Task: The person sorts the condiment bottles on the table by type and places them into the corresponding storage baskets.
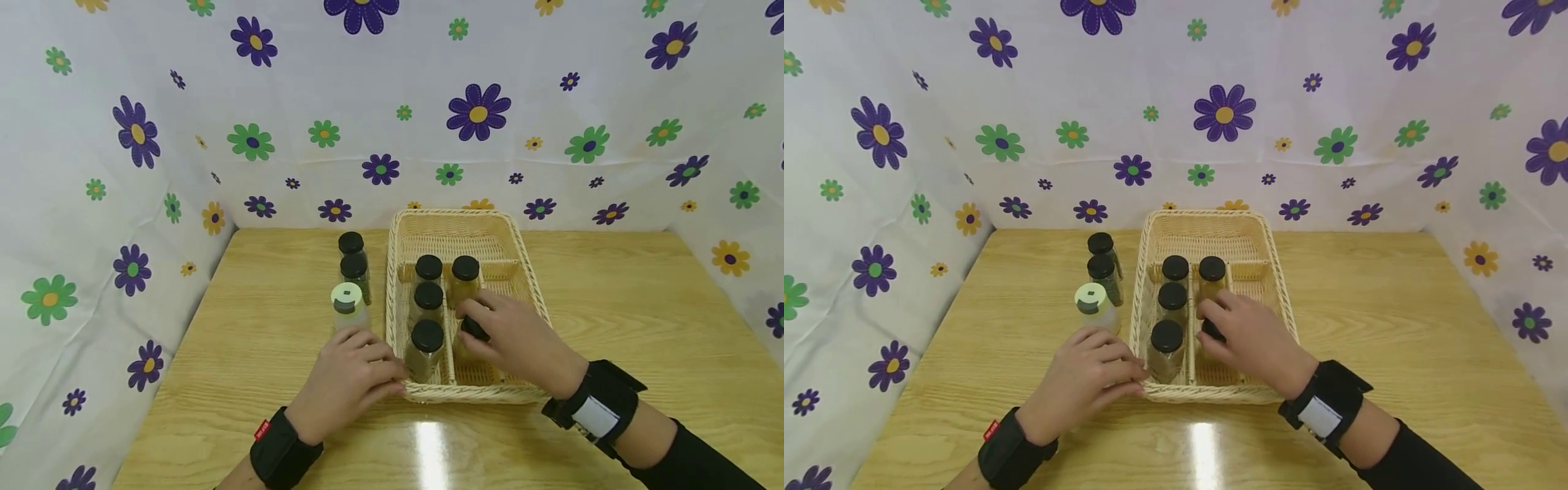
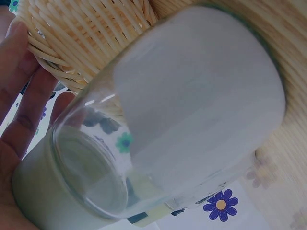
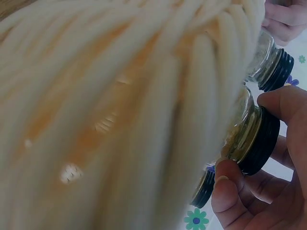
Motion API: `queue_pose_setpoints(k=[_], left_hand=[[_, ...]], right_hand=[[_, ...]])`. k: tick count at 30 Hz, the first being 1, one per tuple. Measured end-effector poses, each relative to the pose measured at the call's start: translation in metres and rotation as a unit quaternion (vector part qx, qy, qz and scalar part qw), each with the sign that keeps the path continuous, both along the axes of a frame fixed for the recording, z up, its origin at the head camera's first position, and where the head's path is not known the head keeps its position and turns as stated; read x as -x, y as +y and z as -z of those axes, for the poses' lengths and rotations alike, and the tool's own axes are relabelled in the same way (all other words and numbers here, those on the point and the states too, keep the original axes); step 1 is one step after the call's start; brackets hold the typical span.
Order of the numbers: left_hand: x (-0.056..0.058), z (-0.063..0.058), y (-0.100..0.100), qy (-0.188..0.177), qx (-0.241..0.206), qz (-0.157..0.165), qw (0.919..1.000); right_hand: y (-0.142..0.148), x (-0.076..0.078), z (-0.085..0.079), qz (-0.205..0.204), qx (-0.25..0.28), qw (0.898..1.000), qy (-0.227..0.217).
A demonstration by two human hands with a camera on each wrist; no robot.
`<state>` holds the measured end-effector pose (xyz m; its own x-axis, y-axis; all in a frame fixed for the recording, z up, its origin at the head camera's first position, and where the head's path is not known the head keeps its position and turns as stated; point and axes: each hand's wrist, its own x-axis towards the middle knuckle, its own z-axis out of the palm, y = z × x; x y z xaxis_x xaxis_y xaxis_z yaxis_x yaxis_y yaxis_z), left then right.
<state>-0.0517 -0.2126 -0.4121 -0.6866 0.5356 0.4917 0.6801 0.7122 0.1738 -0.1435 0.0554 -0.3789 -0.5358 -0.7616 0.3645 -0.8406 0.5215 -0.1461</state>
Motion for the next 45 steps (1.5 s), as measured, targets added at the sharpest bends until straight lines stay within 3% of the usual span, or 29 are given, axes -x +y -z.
queue_pose_setpoints(k=[30, 45], left_hand=[[0.000, -0.002, 0.000, -0.001, 0.004, 0.000, 1.0000], [0.001, 0.000, -0.001, 0.002, 0.000, 0.006, 1.0000]], right_hand=[[0.003, 0.000, 0.010, 0.010, 0.025, 0.999, -0.019], [0.018, -0.013, 0.014, 0.035, 0.028, 0.999, -0.023]])
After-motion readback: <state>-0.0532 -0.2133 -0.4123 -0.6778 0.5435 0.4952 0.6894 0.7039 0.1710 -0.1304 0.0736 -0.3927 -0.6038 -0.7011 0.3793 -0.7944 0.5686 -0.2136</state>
